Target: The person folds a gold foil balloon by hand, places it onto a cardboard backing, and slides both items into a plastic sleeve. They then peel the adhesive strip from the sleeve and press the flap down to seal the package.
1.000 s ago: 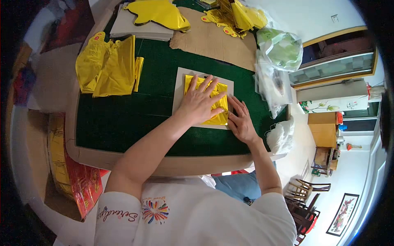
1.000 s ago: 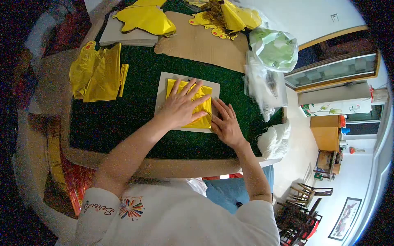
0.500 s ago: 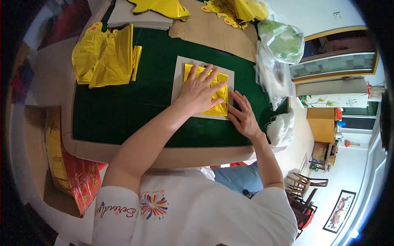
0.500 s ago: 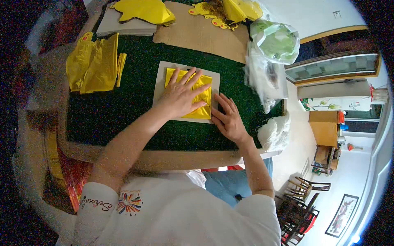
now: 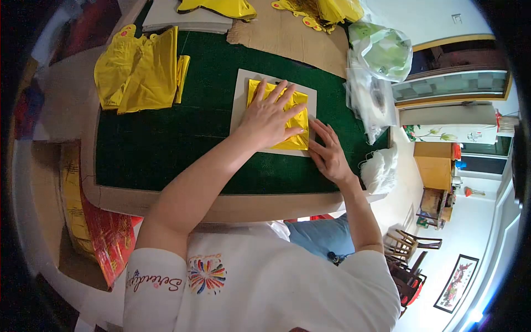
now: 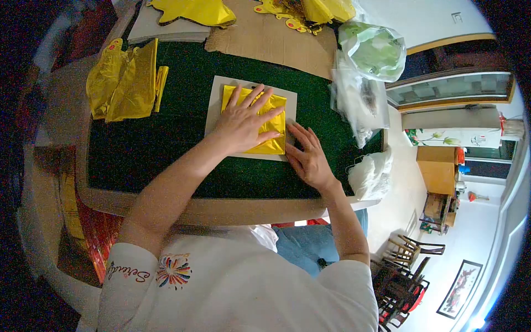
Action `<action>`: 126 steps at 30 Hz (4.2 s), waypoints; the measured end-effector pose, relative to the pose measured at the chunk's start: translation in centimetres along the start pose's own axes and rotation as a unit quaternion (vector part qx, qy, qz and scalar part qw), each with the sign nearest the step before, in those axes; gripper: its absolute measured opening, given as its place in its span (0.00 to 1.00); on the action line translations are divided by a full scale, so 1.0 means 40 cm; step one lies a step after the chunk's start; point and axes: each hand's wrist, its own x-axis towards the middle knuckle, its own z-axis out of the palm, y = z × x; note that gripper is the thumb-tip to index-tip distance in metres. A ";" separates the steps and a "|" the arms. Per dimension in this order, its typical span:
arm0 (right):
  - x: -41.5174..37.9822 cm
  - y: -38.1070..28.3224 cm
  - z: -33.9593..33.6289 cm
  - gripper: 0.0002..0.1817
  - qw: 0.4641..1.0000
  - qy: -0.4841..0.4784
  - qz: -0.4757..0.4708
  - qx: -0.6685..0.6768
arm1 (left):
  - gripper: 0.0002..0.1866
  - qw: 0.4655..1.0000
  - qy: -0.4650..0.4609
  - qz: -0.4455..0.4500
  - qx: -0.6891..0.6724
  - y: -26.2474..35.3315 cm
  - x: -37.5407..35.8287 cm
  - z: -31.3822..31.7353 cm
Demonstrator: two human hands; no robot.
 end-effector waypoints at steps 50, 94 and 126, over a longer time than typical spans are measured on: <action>0.149 0.022 0.102 0.24 0.960 0.114 0.236 -0.103 | 0.32 0.999 -0.033 -0.018 0.012 0.008 0.009 -0.011; 0.149 0.000 0.143 0.22 0.936 0.170 0.285 -0.121 | 0.38 0.999 -0.030 -0.013 -0.002 0.003 0.004 -0.010; 0.141 -0.005 0.149 0.21 0.932 0.160 0.298 -0.133 | 0.60 0.987 -0.127 -0.041 0.092 -0.122 -0.149 -0.154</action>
